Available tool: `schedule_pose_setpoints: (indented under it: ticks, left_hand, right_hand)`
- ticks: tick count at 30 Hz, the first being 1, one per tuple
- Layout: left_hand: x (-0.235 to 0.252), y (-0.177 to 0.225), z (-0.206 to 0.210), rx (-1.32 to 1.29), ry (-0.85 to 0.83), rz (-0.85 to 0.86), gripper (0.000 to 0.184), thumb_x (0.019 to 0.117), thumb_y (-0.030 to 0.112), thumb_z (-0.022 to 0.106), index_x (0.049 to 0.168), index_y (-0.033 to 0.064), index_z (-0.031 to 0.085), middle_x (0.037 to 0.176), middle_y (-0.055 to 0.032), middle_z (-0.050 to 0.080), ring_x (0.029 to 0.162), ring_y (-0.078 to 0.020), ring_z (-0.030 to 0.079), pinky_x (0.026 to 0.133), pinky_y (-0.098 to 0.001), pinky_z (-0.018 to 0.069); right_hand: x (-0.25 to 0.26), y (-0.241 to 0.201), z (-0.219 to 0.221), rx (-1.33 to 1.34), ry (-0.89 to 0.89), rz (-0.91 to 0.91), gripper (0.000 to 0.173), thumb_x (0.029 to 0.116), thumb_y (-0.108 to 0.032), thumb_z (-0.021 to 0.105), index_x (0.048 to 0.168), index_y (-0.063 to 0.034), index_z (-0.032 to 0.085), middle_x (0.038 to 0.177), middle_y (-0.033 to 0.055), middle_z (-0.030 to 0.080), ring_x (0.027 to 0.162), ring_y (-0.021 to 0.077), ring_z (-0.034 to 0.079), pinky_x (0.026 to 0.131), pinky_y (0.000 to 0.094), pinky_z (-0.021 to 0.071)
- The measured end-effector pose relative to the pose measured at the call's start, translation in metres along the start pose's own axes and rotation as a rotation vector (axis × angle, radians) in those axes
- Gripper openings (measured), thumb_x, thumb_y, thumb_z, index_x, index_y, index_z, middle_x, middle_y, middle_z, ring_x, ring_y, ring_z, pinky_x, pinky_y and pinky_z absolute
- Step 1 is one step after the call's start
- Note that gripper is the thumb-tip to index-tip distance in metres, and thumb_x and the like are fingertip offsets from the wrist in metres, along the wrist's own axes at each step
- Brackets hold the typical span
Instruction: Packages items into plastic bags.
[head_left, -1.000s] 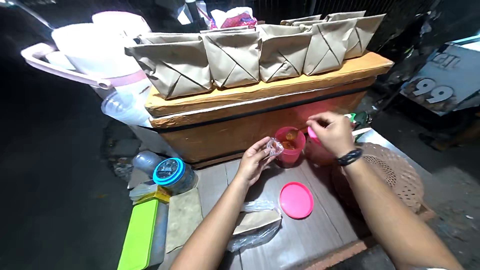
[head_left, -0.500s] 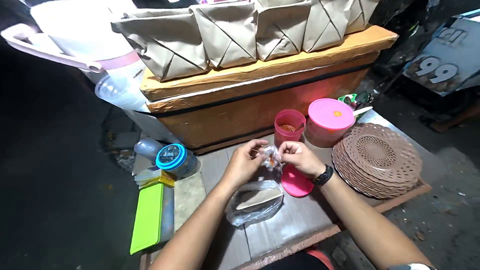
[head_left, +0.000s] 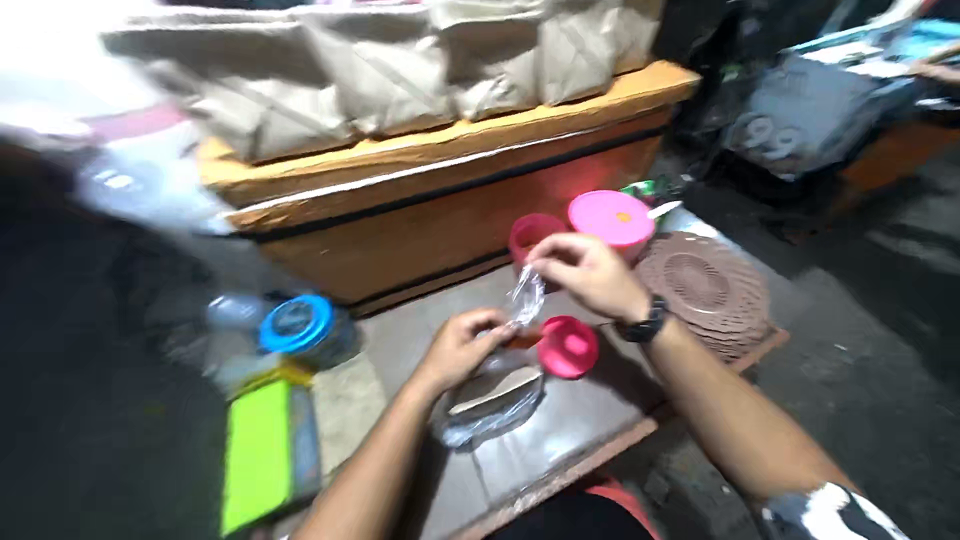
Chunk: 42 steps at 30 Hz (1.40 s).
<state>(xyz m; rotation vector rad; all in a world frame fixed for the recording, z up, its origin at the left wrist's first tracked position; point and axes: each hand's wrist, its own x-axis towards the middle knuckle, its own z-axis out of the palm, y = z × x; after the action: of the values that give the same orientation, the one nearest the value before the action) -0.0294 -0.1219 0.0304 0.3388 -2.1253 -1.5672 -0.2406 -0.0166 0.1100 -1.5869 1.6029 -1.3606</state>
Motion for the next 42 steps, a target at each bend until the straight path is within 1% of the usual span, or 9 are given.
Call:
schedule_pose_setpoints:
  ticks: [3, 7, 10, 17, 23, 28, 34, 38, 42]
  left_hand:
    - [-0.002, -0.002, -0.007, 0.073, 0.044, 0.042, 0.022, 0.1012, 0.019, 0.061, 0.1, 0.0031, 0.075, 0.099, -0.0013, 0.073, 0.096, -0.0056, 0.067, 0.092, -0.029, 0.0563]
    - [-0.011, -0.008, -0.022, 0.229, -0.091, -0.087, 0.027, 0.1007, 0.026, 0.062, 0.106, 0.0031, 0.075, 0.116, -0.0072, 0.07, 0.115, -0.0119, 0.062, 0.103, -0.0345, 0.048]
    - [-0.018, -0.003, -0.025, 0.095, -0.079, -0.146, 0.051, 0.088, 0.027, 0.079, 0.129, 0.0012, 0.064, 0.13, -0.0079, 0.066, 0.125, -0.0105, 0.059, 0.112, -0.034, 0.0451]
    - [-0.02, 0.015, -0.015, 0.371, -0.115, -0.284, 0.024, 0.102, 0.012, 0.055, 0.106, -0.0066, 0.07, 0.099, -0.0194, 0.071, 0.096, -0.0266, 0.068, 0.093, -0.0472, 0.0529]
    - [-0.037, 0.012, -0.028, 0.4, -0.173, -0.175, 0.042, 0.1121, 0.03, 0.036, 0.107, 0.0037, 0.068, 0.088, -0.0046, 0.069, 0.076, -0.0095, 0.065, 0.078, -0.0315, 0.0561]
    - [-0.062, 0.02, -0.044, 0.323, 0.17, 0.2, 0.039, 0.1113, 0.021, 0.035, 0.102, 0.0005, 0.067, 0.114, -0.0081, 0.071, 0.112, -0.0127, 0.065, 0.102, -0.0354, 0.0512]
    - [-0.052, 0.031, -0.073, 0.617, 0.149, 0.347, 0.038, 0.1102, 0.021, 0.035, 0.094, 0.0022, 0.064, 0.129, -0.0111, 0.067, 0.136, -0.0246, 0.054, 0.119, -0.0466, 0.0392]
    - [-0.045, 0.057, -0.085, 1.006, -0.082, 0.308, 0.023, 0.1037, 0.026, 0.056, 0.101, 0.0162, 0.077, 0.104, -0.0032, 0.069, 0.105, -0.0205, 0.064, 0.093, -0.042, 0.0505]
    - [-0.03, 0.063, -0.063, 0.137, 0.027, -0.076, 0.011, 0.0949, 0.012, 0.07, 0.096, 0.0053, 0.078, 0.089, 0.0006, 0.076, 0.082, -0.0052, 0.07, 0.08, -0.0241, 0.0595]
  right_hand:
    - [0.006, -0.011, 0.004, -0.463, -0.201, -0.178, 0.068, 0.0764, -0.045, 0.085, 0.135, -0.0168, 0.065, 0.133, 0.0059, 0.06, 0.117, 0.0203, 0.059, 0.097, 0.043, 0.0533]
    - [0.018, -0.005, 0.03, -0.623, -0.371, -0.354, 0.016, 0.0949, -0.019, 0.068, 0.107, -0.0122, 0.077, 0.095, 0.0041, 0.074, 0.082, 0.0184, 0.071, 0.075, 0.0431, 0.0605]
    - [0.026, -0.003, 0.05, -0.515, -0.332, -0.373, 0.023, 0.1029, -0.016, 0.055, 0.111, -0.0083, 0.074, 0.094, 0.0034, 0.074, 0.082, 0.0138, 0.07, 0.078, 0.0365, 0.0601]
    - [0.025, -0.015, 0.067, -0.494, -0.555, -0.34, 0.049, 0.0849, -0.035, 0.082, 0.127, -0.014, 0.069, 0.094, 0.0036, 0.071, 0.075, 0.0132, 0.064, 0.07, 0.0358, 0.0575]
    - [0.008, 0.006, 0.05, -0.58, -0.278, -0.333, 0.022, 0.1006, -0.015, 0.053, 0.107, -0.0086, 0.074, 0.089, 0.0045, 0.073, 0.076, 0.0171, 0.07, 0.07, 0.0407, 0.0593]
    - [-0.024, 0.034, 0.055, -0.004, -0.046, -0.011, 0.02, 0.1033, -0.015, 0.054, 0.108, -0.0041, 0.07, 0.082, -0.0001, 0.07, 0.065, 0.0064, 0.063, 0.06, 0.0248, 0.0562]
    - [-0.031, -0.011, 0.034, -0.327, -0.266, -0.156, 0.023, 0.1048, -0.02, 0.052, 0.106, -0.0067, 0.07, 0.083, 0.0001, 0.07, 0.071, 0.0043, 0.067, 0.067, 0.0228, 0.0593]
    - [-0.029, -0.024, 0.011, -0.587, -0.348, -0.387, 0.02, 0.0997, -0.014, 0.055, 0.109, -0.0082, 0.072, 0.092, 0.0051, 0.073, 0.08, 0.0151, 0.072, 0.074, 0.0351, 0.0615]
    - [-0.002, 0.004, 0.026, -0.38, 0.061, -0.367, 0.02, 0.0977, -0.007, 0.057, 0.109, -0.002, 0.073, 0.099, 0.0069, 0.074, 0.082, 0.0123, 0.071, 0.076, 0.033, 0.0622]
